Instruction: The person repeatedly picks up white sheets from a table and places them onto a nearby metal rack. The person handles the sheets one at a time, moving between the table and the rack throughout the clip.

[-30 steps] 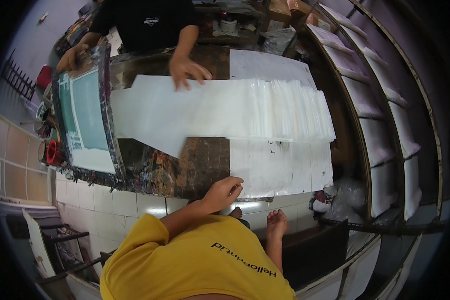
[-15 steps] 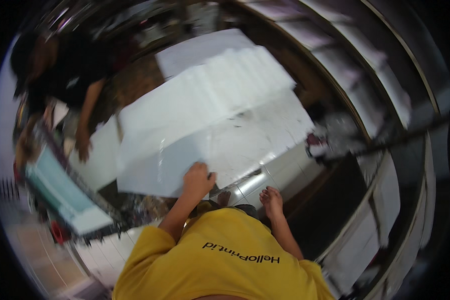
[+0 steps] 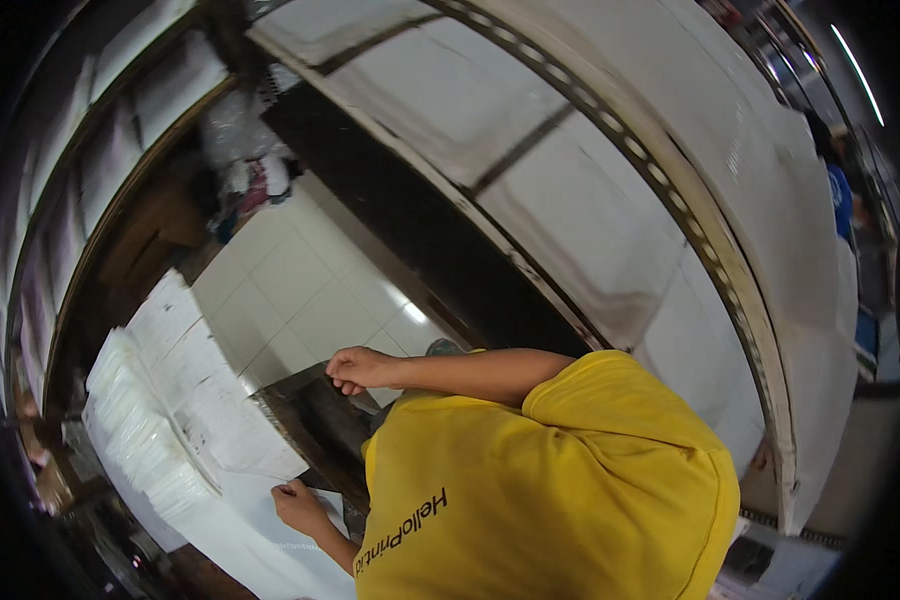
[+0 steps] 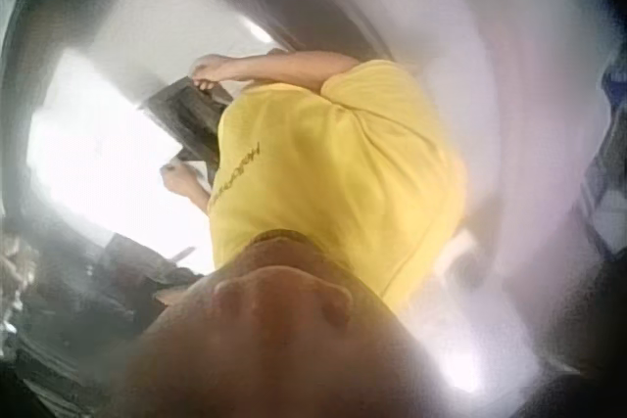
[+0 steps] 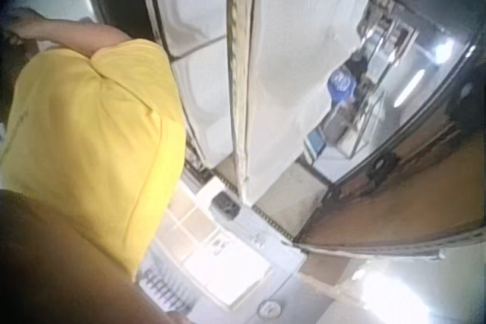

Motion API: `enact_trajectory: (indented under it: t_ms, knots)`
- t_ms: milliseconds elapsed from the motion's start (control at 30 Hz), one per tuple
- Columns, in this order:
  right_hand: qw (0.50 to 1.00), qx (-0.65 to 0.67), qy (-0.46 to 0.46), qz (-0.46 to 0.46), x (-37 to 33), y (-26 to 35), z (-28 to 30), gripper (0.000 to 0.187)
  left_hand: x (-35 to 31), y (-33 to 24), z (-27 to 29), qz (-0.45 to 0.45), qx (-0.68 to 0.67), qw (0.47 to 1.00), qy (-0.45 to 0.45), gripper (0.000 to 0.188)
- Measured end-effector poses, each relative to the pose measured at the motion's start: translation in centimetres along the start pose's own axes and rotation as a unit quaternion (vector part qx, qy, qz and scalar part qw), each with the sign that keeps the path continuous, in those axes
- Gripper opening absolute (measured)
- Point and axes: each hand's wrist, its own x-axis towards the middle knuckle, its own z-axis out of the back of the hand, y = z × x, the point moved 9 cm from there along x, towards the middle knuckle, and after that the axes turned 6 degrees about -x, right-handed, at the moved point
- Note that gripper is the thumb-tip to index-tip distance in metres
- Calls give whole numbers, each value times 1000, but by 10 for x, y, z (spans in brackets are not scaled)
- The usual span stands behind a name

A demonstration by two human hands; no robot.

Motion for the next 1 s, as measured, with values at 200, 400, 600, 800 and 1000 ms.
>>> enact_trajectory:
  t_ms: [200,400,600,800,1000]
  knots:
    - [998,8,-8,54,-78,-6,9,30,-32,-75,-23,-76,-143,985,62,18]
    - [977,-121,-59,164,-173,10,18,44,-105,-178,-56,-188,-259,933,163,15]
    - [951,-213,-150,164,-249,-6,25,46,-192,-232,-72,-272,-279,884,258,17]
    - [947,-265,-166,73,-272,-26,42,36,-235,-245,-72,-311,-278,857,302,16]
    - [878,-455,-102,109,-253,13,37,25,-228,-222,-50,-256,-370,837,313,13]
